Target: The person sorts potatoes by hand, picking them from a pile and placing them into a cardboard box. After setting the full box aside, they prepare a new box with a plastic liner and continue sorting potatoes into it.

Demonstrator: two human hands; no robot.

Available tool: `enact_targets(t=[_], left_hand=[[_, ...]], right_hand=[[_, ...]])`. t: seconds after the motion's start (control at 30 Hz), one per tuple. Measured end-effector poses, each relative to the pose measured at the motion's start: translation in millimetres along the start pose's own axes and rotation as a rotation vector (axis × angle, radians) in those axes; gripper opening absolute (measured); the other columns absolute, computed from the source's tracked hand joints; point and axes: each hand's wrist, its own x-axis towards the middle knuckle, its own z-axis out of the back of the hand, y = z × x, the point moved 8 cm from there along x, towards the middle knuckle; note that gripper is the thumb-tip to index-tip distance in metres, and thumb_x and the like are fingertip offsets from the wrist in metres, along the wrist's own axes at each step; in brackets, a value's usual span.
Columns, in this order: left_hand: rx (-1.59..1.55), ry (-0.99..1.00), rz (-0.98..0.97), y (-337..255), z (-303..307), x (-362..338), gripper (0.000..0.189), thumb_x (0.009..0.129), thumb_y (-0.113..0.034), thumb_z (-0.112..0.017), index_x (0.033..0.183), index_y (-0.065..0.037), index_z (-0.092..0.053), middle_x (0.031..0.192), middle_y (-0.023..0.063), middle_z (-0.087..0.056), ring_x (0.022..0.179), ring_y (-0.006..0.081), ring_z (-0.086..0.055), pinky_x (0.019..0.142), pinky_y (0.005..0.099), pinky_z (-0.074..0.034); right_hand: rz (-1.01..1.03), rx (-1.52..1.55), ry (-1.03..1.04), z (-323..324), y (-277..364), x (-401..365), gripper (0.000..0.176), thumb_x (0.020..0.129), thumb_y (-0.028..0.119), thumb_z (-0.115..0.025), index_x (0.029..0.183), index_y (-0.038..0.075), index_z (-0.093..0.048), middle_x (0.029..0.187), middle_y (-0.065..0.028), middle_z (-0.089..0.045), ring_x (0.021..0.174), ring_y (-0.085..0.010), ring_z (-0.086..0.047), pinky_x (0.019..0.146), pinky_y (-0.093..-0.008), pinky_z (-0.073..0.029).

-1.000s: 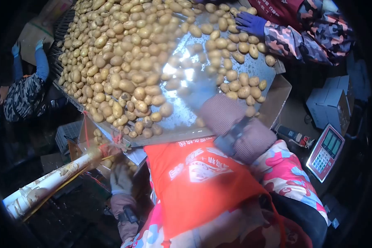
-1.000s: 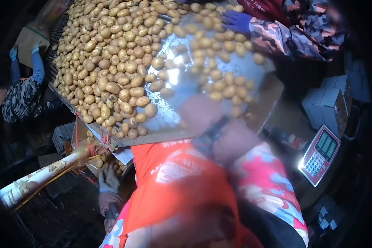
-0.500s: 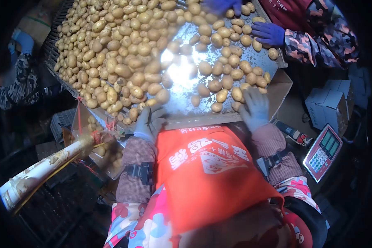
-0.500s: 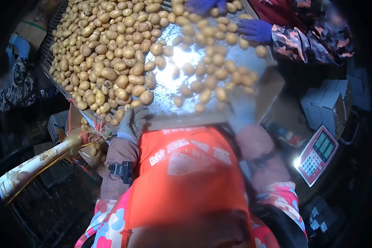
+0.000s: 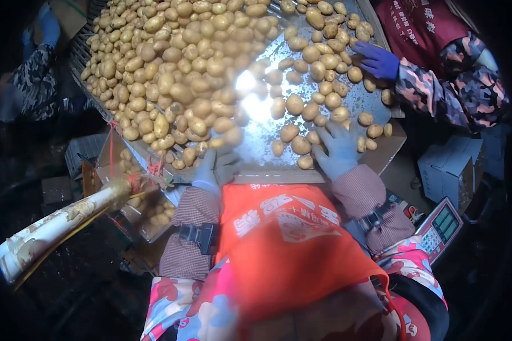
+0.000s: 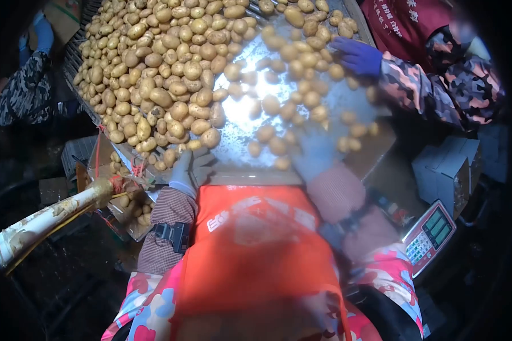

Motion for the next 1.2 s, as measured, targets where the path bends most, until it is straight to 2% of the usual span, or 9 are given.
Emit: enact_targets(t=[0.1,0.37,0.53,0.73,0.87,0.97,1.07,1.13,1.2], left_hand=[[-0.018,-0.017,0.039,1.0,-4.5,-3.3,0.059,0.106,-0.051,-0.037,0.135,-0.004,-0.058,0.122,0.017,-0.07,0.09,0.029,-0.07,0.07,0.0383,-0.054],[0.041,-0.025,0.076,-0.3,3.9,3.4,0.061,0.106,-0.053,-0.037,0.138,-0.004,-0.057,0.123,0.0161,-0.07,0.079,0.0257,-0.07,0.062,0.0343,-0.053],[0.017,0.001,0.034,-0.6,4.8,2.6,0.06,0.106,-0.052,-0.039,0.136,-0.004,-0.058,0.121,0.0156,-0.071,0.081,0.0252,-0.071,0.06,0.0326,-0.052],[0.066,0.003,0.021,-8.4,-0.5,-6.9,0.059,0.106,-0.051,-0.041,0.135,-0.003,-0.059,0.12,0.0171,-0.071,0.087,0.0257,-0.072,0.067,0.0342,-0.055],[0.085,0.082,0.08,-4.5,0.6,-7.3,0.051,0.1,-0.049,-0.044,0.135,-0.015,-0.059,0.138,0.011,-0.062,0.113,0.0269,-0.065,0.091,0.0408,-0.048],[0.087,0.265,-0.065,-1.1,-11.8,-1.2,0.045,0.097,-0.04,-0.052,0.134,-0.015,-0.06,0.142,0.0109,-0.06,0.121,0.0252,-0.061,0.097,0.0419,-0.046],[0.195,0.448,-0.137,-0.8,-55.1,-3.2,0.042,0.097,-0.032,-0.053,0.133,-0.013,-0.06,0.139,0.0105,-0.059,0.12,0.0235,-0.059,0.097,0.0386,-0.047],[0.22,0.513,-0.131,3.7,-79.8,-3.3,0.04,0.097,-0.026,-0.054,0.133,-0.011,-0.06,0.137,0.0103,-0.059,0.12,0.0224,-0.058,0.097,0.0365,-0.047],[0.239,0.546,-0.136,8.2,-92.0,-2.5,0.038,0.096,-0.021,-0.054,0.133,-0.009,-0.06,0.134,0.0101,-0.059,0.119,0.0213,-0.057,0.097,0.0343,-0.047]], right_hand=[[-0.371,0.321,0.084,-9.1,-65.3,26.9,0.027,0.088,0.021,-0.069,0.11,0.007,-0.073,0.111,-0.0164,-0.07,0.105,-0.034,-0.066,0.098,-0.0437,-0.05],[-0.36,-0.222,0.558,-43.7,-109.6,166.6,0.054,0.094,0.053,-0.056,0.129,0.012,-0.063,0.128,-0.0208,-0.065,0.122,-0.035,-0.062,0.105,-0.0437,-0.047],[-0.309,-0.248,0.5,-36.6,-89.6,166.0,0.068,0.092,0.058,-0.056,0.141,0.011,-0.054,0.132,-0.0213,-0.063,0.127,-0.0351,-0.059,0.107,-0.0428,-0.046],[-0.415,-0.137,0.656,-61.5,-101.4,172.4,0.073,0.091,0.058,-0.056,0.143,0.007,-0.052,0.136,-0.0211,-0.063,0.127,-0.0349,-0.06,0.109,-0.0417,-0.045],[-0.338,0.054,0.541,-78.0,-105.5,156.7,0.07,0.088,0.053,-0.063,0.143,0.01,-0.052,0.13,-0.0207,-0.066,0.123,-0.037,-0.062,0.104,-0.0433,-0.048],[-0.226,0.313,0.343,-58.3,-72.5,144.1,0.055,0.089,0.037,-0.071,0.133,0.006,-0.061,0.119,-0.0181,-0.071,0.112,-0.0291,-0.067,0.096,-0.0384,-0.052],[-0.46,0.799,0.587,-30.9,12.2,111.8,0.044,0.091,0.031,-0.072,0.126,0.005,-0.067,0.109,-0.0142,-0.074,0.1,-0.0212,-0.068,0.09,-0.0342,-0.053],[0.167,0.692,0.613,-26.5,66.1,115.6,0.046,0.093,0.034,-0.07,0.13,0.006,-0.066,0.11,-0.014,-0.073,0.098,-0.022,-0.068,0.089,-0.0347,-0.053],[-0.092,0.601,0.632,-27.8,64.5,149.7,0.044,0.097,0.034,-0.065,0.133,0.009,-0.064,0.118,-0.0144,-0.07,0.108,-0.024,-0.067,0.093,-0.0362,-0.052]])
